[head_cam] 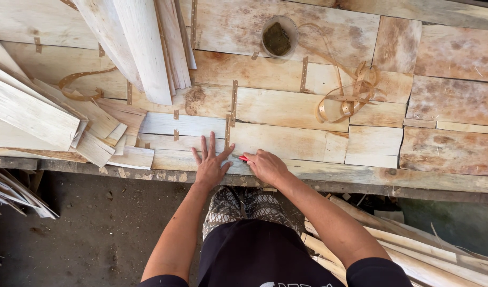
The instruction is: Repairing and fitting wood veneer pieces into gaps on a wooden surface.
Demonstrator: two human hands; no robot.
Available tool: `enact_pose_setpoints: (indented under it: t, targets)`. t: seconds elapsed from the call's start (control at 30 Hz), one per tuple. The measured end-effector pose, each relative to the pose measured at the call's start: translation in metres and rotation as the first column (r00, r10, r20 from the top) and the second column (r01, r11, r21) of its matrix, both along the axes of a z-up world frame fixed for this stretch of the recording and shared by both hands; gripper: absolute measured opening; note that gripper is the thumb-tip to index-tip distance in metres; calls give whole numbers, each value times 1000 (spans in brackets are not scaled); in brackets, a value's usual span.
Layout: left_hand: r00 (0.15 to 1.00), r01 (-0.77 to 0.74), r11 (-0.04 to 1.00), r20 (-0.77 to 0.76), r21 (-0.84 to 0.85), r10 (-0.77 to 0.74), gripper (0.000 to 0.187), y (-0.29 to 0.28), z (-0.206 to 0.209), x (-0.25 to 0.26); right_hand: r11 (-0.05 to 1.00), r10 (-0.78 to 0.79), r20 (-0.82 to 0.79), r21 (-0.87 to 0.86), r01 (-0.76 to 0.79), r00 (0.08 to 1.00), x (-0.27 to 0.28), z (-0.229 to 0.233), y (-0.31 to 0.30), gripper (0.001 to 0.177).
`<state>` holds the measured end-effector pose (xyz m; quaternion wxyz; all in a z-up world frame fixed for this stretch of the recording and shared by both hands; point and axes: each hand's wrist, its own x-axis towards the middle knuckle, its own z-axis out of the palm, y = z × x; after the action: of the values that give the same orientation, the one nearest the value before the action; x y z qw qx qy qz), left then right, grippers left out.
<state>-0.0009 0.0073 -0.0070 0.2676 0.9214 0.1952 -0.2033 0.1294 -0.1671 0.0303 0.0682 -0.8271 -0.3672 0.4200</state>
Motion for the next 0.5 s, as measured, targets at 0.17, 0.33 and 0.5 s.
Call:
enact_pose_setpoints:
  t: [0.17, 0.33, 0.5]
  targets:
    - [1000, 3, 1000, 4, 5, -3, 60, 0, -3, -1, 998, 1, 37, 70, -3, 999, 2, -11, -8, 38]
    - [1000, 9, 1000, -2, 13, -9, 59, 0, -2, -1, 996, -5, 51, 88, 0, 999, 5, 5, -7, 38]
    - [1000, 12, 1000, -8, 19, -12, 60, -1, -4, -2, 999, -20, 51, 49, 18, 998, 7, 11, -12, 37]
